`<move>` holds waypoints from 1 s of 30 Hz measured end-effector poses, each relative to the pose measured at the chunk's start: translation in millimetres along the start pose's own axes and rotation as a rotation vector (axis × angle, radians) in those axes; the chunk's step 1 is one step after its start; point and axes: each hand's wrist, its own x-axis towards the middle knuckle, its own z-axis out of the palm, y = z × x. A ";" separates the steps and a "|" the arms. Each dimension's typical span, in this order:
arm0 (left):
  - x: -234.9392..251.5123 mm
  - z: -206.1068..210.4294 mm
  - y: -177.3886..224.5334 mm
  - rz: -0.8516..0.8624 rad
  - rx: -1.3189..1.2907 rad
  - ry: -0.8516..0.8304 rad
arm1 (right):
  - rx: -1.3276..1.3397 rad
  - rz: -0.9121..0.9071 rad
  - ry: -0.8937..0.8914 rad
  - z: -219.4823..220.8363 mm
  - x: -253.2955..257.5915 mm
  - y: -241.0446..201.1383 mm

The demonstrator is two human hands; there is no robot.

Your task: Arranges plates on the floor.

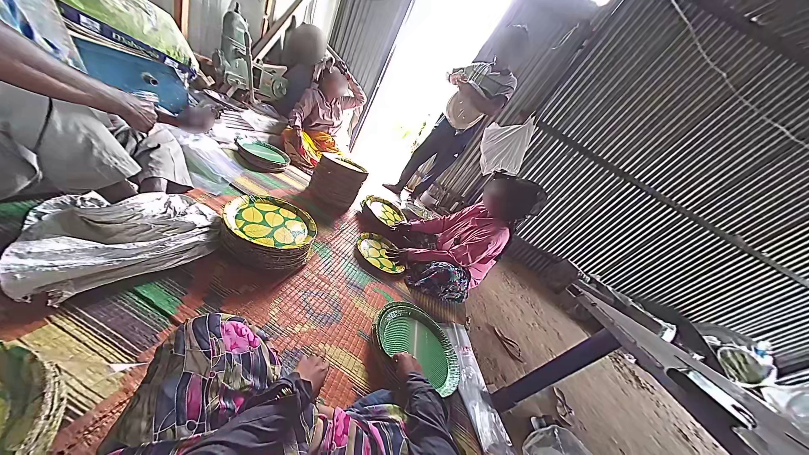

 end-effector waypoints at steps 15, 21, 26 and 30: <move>-1.3 -1.2 2.3 -0.012 -0.003 -0.010 | 0.012 0.000 -0.012 0.9 1.4 0.2; 1.0 2.2 0.7 0.000 -0.003 -0.001 | -0.005 0.002 -0.037 -1.5 -0.5 -0.6; 0.1 0.2 1.4 -0.016 -0.027 0.009 | 0.002 0.003 -0.033 -0.6 0.3 0.2; -1.0 -0.9 2.1 -0.017 -0.022 0.002 | -0.013 0.002 -0.037 -2.4 -2.3 -0.7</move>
